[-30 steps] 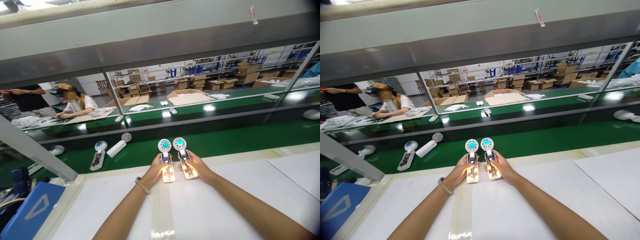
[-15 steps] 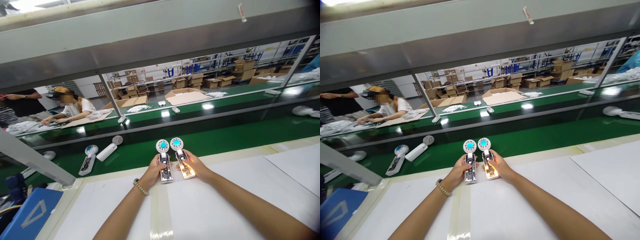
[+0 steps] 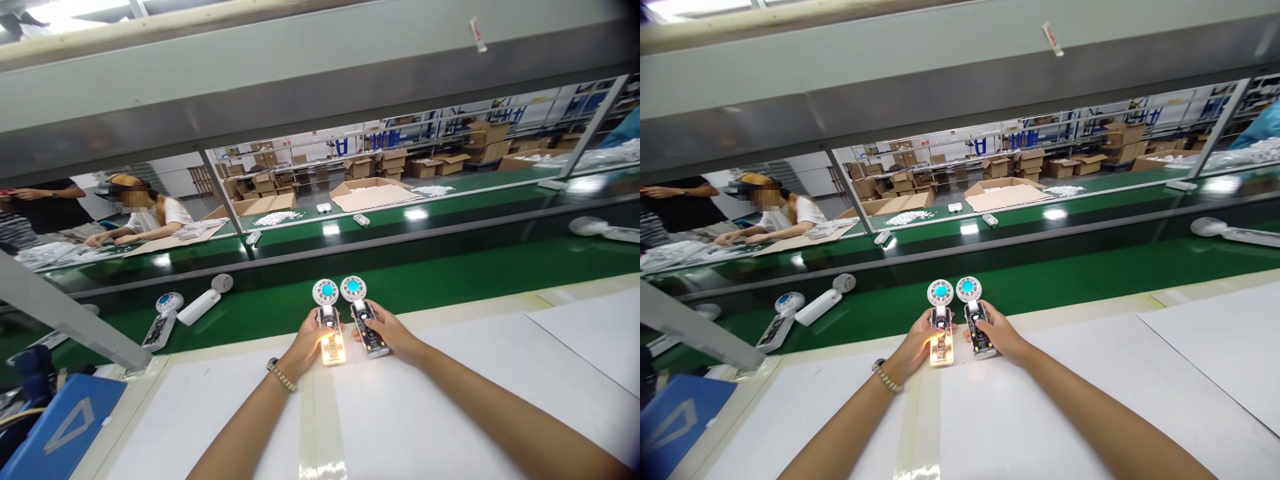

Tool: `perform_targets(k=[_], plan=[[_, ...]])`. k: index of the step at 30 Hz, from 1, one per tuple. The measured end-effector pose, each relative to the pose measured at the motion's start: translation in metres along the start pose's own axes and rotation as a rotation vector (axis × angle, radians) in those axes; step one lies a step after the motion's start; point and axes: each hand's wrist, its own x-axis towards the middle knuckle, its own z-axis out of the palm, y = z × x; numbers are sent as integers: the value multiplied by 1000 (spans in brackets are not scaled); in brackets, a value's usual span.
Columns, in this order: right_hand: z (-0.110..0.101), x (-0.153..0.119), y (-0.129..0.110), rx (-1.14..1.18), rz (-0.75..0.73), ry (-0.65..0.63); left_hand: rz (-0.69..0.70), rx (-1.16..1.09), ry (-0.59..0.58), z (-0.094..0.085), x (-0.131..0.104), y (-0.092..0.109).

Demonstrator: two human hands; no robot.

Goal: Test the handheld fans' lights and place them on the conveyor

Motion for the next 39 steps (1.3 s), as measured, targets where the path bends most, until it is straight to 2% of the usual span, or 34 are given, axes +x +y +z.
perform_targets(k=[9, 14, 19, 29, 36, 39], plan=[[6, 0, -6, 26, -19, -27, -15, -24, 0, -4, 3, 1], [-1, 1, 1, 62, -39, -70, -8, 0, -59, -5, 2, -1], [-6, 1, 5, 62, -42, -105, -9, 24, -67, -3, 0, 1], [-1, 1, 1, 6, -33, -28, -2, 21, -98, -5, 1, -2], [-6, 1, 5, 50, -59, -148, 9, 24, -90, -6, 1, -3], [-5, 2, 7, 78, -89, -154, 8, 37, -86, -6, 1, -3]])
